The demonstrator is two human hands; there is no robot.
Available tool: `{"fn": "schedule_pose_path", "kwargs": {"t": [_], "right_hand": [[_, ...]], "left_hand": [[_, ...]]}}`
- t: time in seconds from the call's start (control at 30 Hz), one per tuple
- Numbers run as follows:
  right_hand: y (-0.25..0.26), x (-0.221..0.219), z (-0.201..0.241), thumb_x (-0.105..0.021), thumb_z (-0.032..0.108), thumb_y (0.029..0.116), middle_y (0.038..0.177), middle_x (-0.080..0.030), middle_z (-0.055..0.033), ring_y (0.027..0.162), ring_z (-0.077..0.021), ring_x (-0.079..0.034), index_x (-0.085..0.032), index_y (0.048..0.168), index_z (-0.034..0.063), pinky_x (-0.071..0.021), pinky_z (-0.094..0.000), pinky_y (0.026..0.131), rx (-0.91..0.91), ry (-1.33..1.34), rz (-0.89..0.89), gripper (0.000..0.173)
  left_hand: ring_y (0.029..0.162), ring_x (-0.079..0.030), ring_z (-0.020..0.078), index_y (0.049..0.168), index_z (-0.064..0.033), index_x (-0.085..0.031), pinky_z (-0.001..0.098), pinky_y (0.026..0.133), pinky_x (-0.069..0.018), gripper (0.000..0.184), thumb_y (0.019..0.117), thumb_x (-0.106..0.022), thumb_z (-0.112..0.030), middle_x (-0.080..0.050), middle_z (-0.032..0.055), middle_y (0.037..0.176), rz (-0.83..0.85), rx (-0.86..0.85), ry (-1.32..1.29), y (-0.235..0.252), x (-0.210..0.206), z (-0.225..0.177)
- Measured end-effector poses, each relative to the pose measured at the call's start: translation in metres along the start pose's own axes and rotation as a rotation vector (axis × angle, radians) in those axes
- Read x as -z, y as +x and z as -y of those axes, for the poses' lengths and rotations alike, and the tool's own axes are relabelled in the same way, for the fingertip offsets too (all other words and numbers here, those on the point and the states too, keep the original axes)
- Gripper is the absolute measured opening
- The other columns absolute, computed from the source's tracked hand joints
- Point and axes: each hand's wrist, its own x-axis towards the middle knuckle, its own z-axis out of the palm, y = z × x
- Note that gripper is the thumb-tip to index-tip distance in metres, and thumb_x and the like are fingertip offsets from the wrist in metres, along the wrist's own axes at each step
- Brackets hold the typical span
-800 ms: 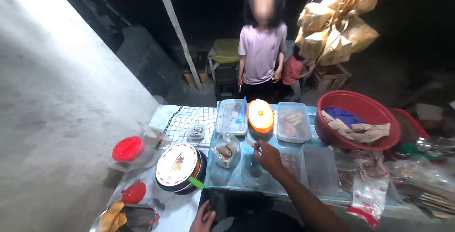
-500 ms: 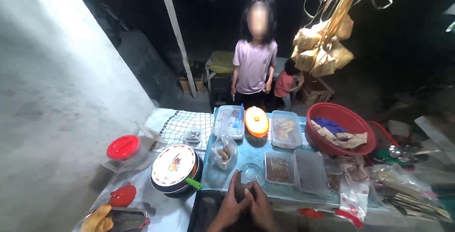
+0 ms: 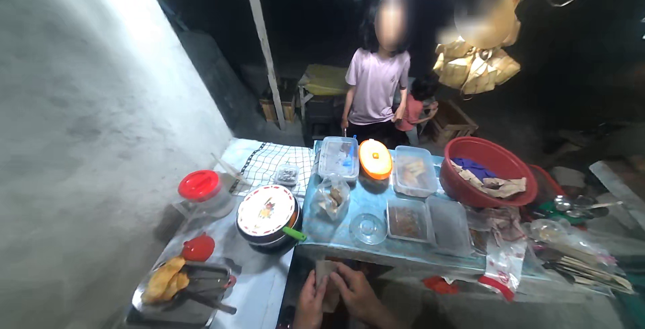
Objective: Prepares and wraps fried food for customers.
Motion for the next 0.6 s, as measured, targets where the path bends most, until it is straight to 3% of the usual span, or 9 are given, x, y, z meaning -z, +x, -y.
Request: {"fn": "schedule_pose_path", "kwargs": {"t": [0.1,0.17,0.27,0.33,0.4,0.47,0.6], "right_hand": [[0.008,0.001,0.002,-0.054,0.027,0.1078,0.112,-0.076,-0.0063,0.095,-0.0128,-0.075,-0.065,0.136,0.007,-0.0632,-0.0364,0.088,0.069,-0.016,0.045,0.036],[0.025,0.005,0.004,-0.054,0.016,0.1069,0.111,-0.077,-0.0049,0.086,-0.0124,-0.076,-0.066,0.131,0.0027,-0.0665,-0.0332,0.077,0.143,0.001,0.004,0.031],[0.059,-0.005,-0.005,-0.049,0.015,0.1073,0.098,-0.077,-0.0072,0.068,-0.0118,-0.07,-0.066,0.122,-0.0027,-0.0606,-0.0295,0.06,0.121,0.0,0.016,0.029],[0.097,-0.026,-0.013,-0.051,0.02,0.1077,0.1,-0.076,-0.0077,0.077,-0.0139,-0.072,-0.067,0.122,-0.0008,-0.0627,-0.0334,0.07,0.061,-0.095,0.219,0.03],[0.131,-0.061,-0.021,-0.052,0.023,0.1079,0.109,-0.076,-0.0084,0.088,-0.0169,-0.075,-0.067,0.127,0.0024,-0.0647,-0.0389,0.081,0.051,-0.259,0.506,0.032],[0.161,-0.119,-0.02,-0.053,0.023,0.1073,0.111,-0.075,-0.009,0.093,-0.0171,-0.075,-0.067,0.128,0.0045,-0.0639,-0.0384,0.086,0.149,-0.345,0.692,0.031],[0.208,-0.251,-0.027,-0.055,0.025,0.1049,0.133,-0.067,-0.0124,0.126,-0.0279,-0.063,-0.064,0.138,0.0103,-0.0496,-0.0468,0.11,0.358,-0.607,0.865,0.038]], "left_hand": [[0.105,-0.07,0.0185,0.137,-0.002,-0.057,0.0394,0.095,-0.0591,0.039,0.1078,-0.052,-0.028,-0.071,0.011,0.118,-0.068,0.066,-0.157,-0.003,0.012,-0.003],[0.111,-0.068,0.0187,0.139,-0.0035,-0.056,0.0399,0.099,-0.0573,0.042,0.1078,-0.053,-0.031,-0.069,0.0104,0.124,-0.172,0.111,-0.306,-0.004,0.019,-0.005],[0.113,-0.068,0.0259,0.144,-0.0066,-0.052,0.0466,0.097,-0.0578,0.047,0.1079,-0.052,-0.036,-0.068,0.0135,0.126,-0.386,0.185,-0.607,-0.016,0.035,0.018],[0.11,-0.069,0.0333,0.146,-0.0068,-0.049,0.0518,0.092,-0.0589,0.048,0.1097,-0.046,-0.037,-0.068,0.0187,0.125,-0.577,0.162,-0.812,-0.019,0.048,0.036],[0.107,-0.07,0.0327,0.147,-0.0079,-0.048,0.051,0.089,-0.0597,0.049,0.1107,-0.041,-0.04,-0.069,0.0186,0.123,-0.782,0.141,-0.923,-0.03,0.053,0.058],[0.107,-0.069,0.0313,0.145,-0.0074,-0.049,0.0507,0.089,-0.0593,0.048,0.1111,-0.039,-0.04,-0.069,0.0178,0.122,-0.964,0.114,-0.986,-0.04,0.061,0.074],[0.114,-0.066,0.0282,0.144,-0.0069,-0.051,0.0499,0.095,-0.0566,0.049,0.1113,-0.037,-0.041,-0.066,0.0152,0.128,-1.188,0.054,-1.063,-0.042,0.089,0.084]]}}
